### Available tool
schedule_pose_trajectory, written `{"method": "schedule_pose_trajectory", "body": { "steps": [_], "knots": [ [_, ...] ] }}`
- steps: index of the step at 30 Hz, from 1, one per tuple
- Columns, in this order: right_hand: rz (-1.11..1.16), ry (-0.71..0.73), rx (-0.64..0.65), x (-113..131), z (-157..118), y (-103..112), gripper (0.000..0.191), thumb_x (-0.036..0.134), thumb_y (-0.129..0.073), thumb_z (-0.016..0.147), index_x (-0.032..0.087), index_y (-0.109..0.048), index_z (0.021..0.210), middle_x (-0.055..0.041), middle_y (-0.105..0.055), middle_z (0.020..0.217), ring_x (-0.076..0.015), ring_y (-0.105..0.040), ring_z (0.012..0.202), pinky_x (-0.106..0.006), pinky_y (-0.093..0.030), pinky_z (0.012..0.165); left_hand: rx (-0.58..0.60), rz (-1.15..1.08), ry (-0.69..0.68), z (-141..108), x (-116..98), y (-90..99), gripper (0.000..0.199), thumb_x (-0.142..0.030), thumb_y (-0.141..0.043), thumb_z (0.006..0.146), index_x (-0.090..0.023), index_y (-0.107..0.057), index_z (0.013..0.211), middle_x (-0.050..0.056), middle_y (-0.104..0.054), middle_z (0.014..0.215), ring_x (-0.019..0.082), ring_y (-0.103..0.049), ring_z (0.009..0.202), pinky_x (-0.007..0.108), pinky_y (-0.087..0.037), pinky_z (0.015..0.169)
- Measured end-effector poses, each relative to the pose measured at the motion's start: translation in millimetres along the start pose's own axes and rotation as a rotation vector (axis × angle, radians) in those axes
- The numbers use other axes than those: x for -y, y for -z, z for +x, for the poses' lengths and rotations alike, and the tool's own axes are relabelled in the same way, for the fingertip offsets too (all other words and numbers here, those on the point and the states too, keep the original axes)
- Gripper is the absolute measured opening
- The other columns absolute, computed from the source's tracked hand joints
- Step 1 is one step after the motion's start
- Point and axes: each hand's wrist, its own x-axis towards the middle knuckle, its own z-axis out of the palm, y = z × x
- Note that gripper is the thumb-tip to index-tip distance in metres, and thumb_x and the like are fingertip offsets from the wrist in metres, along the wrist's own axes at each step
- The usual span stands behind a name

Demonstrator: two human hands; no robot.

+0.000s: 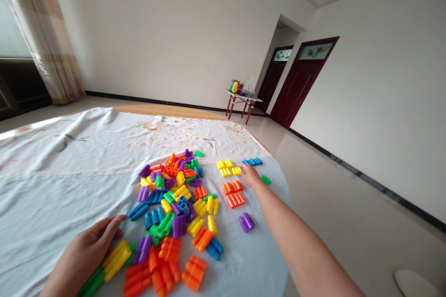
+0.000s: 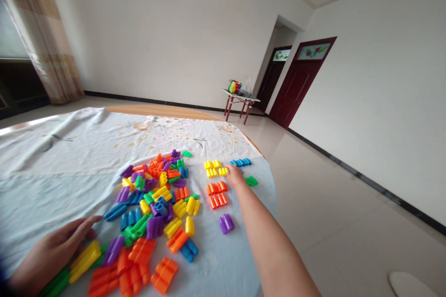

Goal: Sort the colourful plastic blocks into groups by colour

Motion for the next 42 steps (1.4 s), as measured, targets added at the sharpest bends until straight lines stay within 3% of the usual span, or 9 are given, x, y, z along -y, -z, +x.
{"method": "schedule_pose_trajectory", "body": {
  "steps": [11, 18, 23, 25, 29, 36, 42],
  "knots": [
    [-0.004, -0.026, 0.024, 2, 0, -6, 0.037, 0.003, -0.054, 0.075, 0.019, -0.067, 0.105, -0.0063, -0.069, 0.101, -0.0161, -0.065, 0.083, -0.029, -0.049, 0.082, 0.001, 0.044, -0.01, -3, -7, 1.5, 0.079, -0.073, -0.034, 0.057, -0.019, -0.059, 0.108, 0.004, -0.069, 0.079, 0.021, -0.059, 0.065, 0.028, -0.045, 0.062],
    [0.052, -0.02, -0.045, 18, -8, 11, 0.035, 0.005, -0.05, 0.076, 0.016, -0.066, 0.105, -0.0104, -0.068, 0.106, -0.0198, -0.064, 0.094, -0.033, -0.048, 0.087, -0.009, 0.029, -0.057, 3, 6, -1.7, 0.078, -0.075, -0.033, 0.064, -0.018, -0.057, 0.111, 0.003, -0.067, 0.076, 0.017, -0.055, 0.055, 0.027, -0.043, 0.053],
    [0.171, 0.077, -0.093, 71, -52, 21, 0.029, 0.021, -0.046, 0.087, 0.017, -0.062, 0.11, -0.0092, -0.066, 0.111, -0.0179, -0.062, 0.099, -0.031, -0.049, 0.088, -0.006, 0.013, -0.1, -3, 2, -2.3, 0.073, -0.071, -0.034, 0.069, -0.015, -0.058, 0.11, 0.003, -0.066, 0.073, 0.015, -0.052, 0.052, 0.025, -0.042, 0.051],
    [0.362, 0.2, -0.019, 98, -81, 19, 0.026, 0.027, -0.048, 0.087, 0.018, -0.064, 0.105, -0.0079, -0.069, 0.102, -0.0182, -0.065, 0.091, -0.03, -0.052, 0.081, -0.008, 0.011, -0.102, -4, 0, -2.7, 0.071, -0.071, -0.035, 0.07, -0.015, -0.059, 0.108, 0.003, -0.066, 0.072, 0.014, -0.051, 0.052, 0.024, -0.041, 0.05],
    [0.425, 0.32, 0.07, 133, -128, 4, 0.021, 0.024, -0.05, 0.086, 0.018, -0.067, 0.097, -0.0054, -0.07, 0.09, -0.0166, -0.065, 0.081, -0.028, -0.053, 0.073, -0.023, 0.01, -0.114, -2, 3, -4.1, 0.069, -0.07, -0.036, 0.071, -0.016, -0.06, 0.107, 0.002, -0.065, 0.07, 0.014, -0.05, 0.05, 0.024, -0.039, 0.047],
    [0.408, 0.328, 0.022, 133, -156, -16, 0.018, 0.018, -0.051, 0.085, 0.018, -0.067, 0.093, -0.0057, -0.067, 0.087, -0.0149, -0.062, 0.076, -0.026, -0.052, 0.068, -0.053, 0.034, -0.14, 0, 8, -4.6, 0.067, -0.067, -0.038, 0.072, -0.016, -0.062, 0.107, 0.003, -0.067, 0.071, 0.015, -0.052, 0.051, 0.025, -0.04, 0.048],
    [0.388, 0.449, 0.004, 147, -170, -18, 0.018, 0.016, -0.051, 0.085, 0.019, -0.065, 0.096, -0.0059, -0.066, 0.092, -0.017, -0.06, 0.091, -0.031, -0.048, 0.086, -0.08, 0.047, -0.154, -5, 5, -5.5, 0.064, -0.066, -0.038, 0.072, -0.018, -0.063, 0.107, 0.002, -0.068, 0.07, 0.016, -0.055, 0.054, 0.024, -0.041, 0.05]
  ]
}}
